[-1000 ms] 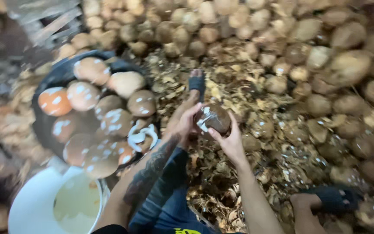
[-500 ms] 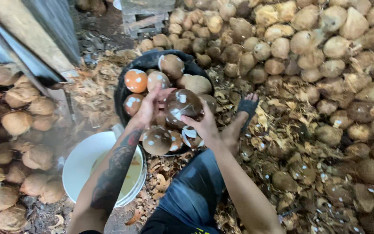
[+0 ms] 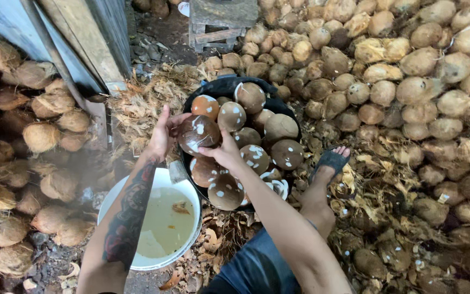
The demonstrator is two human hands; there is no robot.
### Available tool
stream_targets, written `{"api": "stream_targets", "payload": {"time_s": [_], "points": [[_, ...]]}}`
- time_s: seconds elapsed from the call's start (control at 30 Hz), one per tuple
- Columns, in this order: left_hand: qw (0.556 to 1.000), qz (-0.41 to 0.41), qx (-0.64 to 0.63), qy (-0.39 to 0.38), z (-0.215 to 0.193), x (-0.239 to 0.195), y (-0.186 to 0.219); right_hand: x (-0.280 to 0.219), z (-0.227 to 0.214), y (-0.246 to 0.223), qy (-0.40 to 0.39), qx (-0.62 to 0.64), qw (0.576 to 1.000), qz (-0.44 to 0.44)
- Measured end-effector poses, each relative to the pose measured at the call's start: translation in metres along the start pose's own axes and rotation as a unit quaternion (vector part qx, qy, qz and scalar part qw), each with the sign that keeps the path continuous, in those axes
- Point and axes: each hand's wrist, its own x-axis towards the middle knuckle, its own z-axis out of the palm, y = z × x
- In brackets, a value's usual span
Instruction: The person sits on the ground surrounded by coconuts and uses a curved knife to peel the husks off several coconuts. They rotate the coconuts to remove the outer layer and place the peeled coconuts into a nearby bucket.
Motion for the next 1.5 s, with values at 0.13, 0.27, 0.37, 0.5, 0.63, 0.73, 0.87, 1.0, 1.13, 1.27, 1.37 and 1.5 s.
{"api": "stream_targets", "payload": {"time_s": [0.13, 0.27, 0.37, 0.5, 0.63, 0.73, 0.87, 1.0, 1.13, 1.27, 1.37, 1.5], "points": [[0.999, -0.002, 0.040, -0.006, -0.015, -0.003, -0.007, -0.003, 0.015, -0.001, -0.028, -0.047, 0.998, 0.041], [0.991, -0.006, 0.135, -0.017, -0.004, -0.019, 0.009, -0.002, 0.015, 0.000, -0.041, -0.063, 0.995, 0.066], [0.989, 0.006, 0.146, -0.014, -0.008, -0.014, 0.009, 0.004, 0.011, -0.002, -0.053, -0.136, 0.986, 0.083], [0.990, 0.008, 0.141, -0.017, -0.015, -0.010, 0.009, 0.008, 0.004, 0.002, -0.064, -0.170, 0.981, 0.074], [0.988, 0.002, 0.153, 0.006, -0.021, -0.003, 0.014, 0.002, -0.010, 0.008, -0.072, -0.141, 0.985, 0.074], [0.987, 0.002, 0.157, 0.031, -0.012, -0.002, 0.026, -0.004, -0.025, 0.000, -0.053, -0.108, 0.991, 0.058], [0.986, 0.049, 0.153, 0.041, 0.005, 0.008, 0.039, -0.007, -0.059, -0.012, 0.013, -0.072, 0.997, 0.005], [0.983, 0.085, 0.160, 0.031, 0.052, 0.030, 0.044, -0.014, -0.127, -0.024, 0.081, 0.005, 0.996, -0.030], [0.973, 0.124, 0.185, -0.058, 0.138, 0.048, 0.044, -0.061, -0.228, -0.022, 0.195, 0.049, 0.975, -0.096], [0.936, 0.122, 0.248, -0.218, 0.257, 0.065, 0.023, -0.162, -0.344, -0.016, 0.355, 0.041, 0.919, -0.168], [0.919, 0.077, 0.234, -0.307, 0.359, 0.053, -0.023, -0.261, -0.428, 0.006, 0.466, 0.027, 0.874, -0.137], [0.878, 0.009, 0.247, -0.410, 0.476, 0.014, -0.112, -0.401, -0.482, 0.064, 0.587, -0.011, 0.807, -0.071]]}}
